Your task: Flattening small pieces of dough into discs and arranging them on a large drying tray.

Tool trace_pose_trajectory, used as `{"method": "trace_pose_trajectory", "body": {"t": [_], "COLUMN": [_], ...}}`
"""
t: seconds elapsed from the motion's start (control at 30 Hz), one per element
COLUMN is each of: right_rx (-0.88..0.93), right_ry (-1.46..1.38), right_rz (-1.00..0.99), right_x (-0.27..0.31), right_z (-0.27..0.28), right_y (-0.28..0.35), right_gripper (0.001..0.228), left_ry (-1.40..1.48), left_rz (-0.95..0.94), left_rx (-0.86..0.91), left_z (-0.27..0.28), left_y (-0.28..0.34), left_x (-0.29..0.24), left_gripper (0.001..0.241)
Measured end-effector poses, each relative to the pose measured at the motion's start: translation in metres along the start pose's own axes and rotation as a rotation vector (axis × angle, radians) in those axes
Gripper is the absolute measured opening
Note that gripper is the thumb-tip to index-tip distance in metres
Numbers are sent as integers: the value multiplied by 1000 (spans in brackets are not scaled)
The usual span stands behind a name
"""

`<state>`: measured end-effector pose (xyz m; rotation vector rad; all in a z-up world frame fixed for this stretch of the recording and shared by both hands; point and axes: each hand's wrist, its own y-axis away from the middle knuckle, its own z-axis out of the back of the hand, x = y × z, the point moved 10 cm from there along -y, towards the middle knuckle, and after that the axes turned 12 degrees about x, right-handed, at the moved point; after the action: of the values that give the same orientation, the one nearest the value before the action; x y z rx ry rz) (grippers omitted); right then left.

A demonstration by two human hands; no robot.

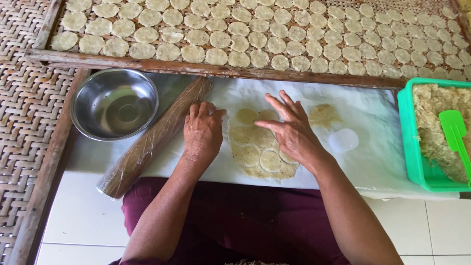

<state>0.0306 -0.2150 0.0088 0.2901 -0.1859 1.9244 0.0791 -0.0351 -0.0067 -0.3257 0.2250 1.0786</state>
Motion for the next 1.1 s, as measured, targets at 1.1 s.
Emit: {"method": "trace_pose_trajectory", "body": {"t": [1.1], "right_rx": [-11], "right_ry": [-73], "right_rz": [-27], "right_x": [-9], "right_z": [-7], "right_y": [-7], "right_gripper": [27], "left_ry": [33], "left_rz": [58], "left_rx": [130], "left_z": [-1], "left_y": [0], "left_x": [0], "left_gripper": [32]}}
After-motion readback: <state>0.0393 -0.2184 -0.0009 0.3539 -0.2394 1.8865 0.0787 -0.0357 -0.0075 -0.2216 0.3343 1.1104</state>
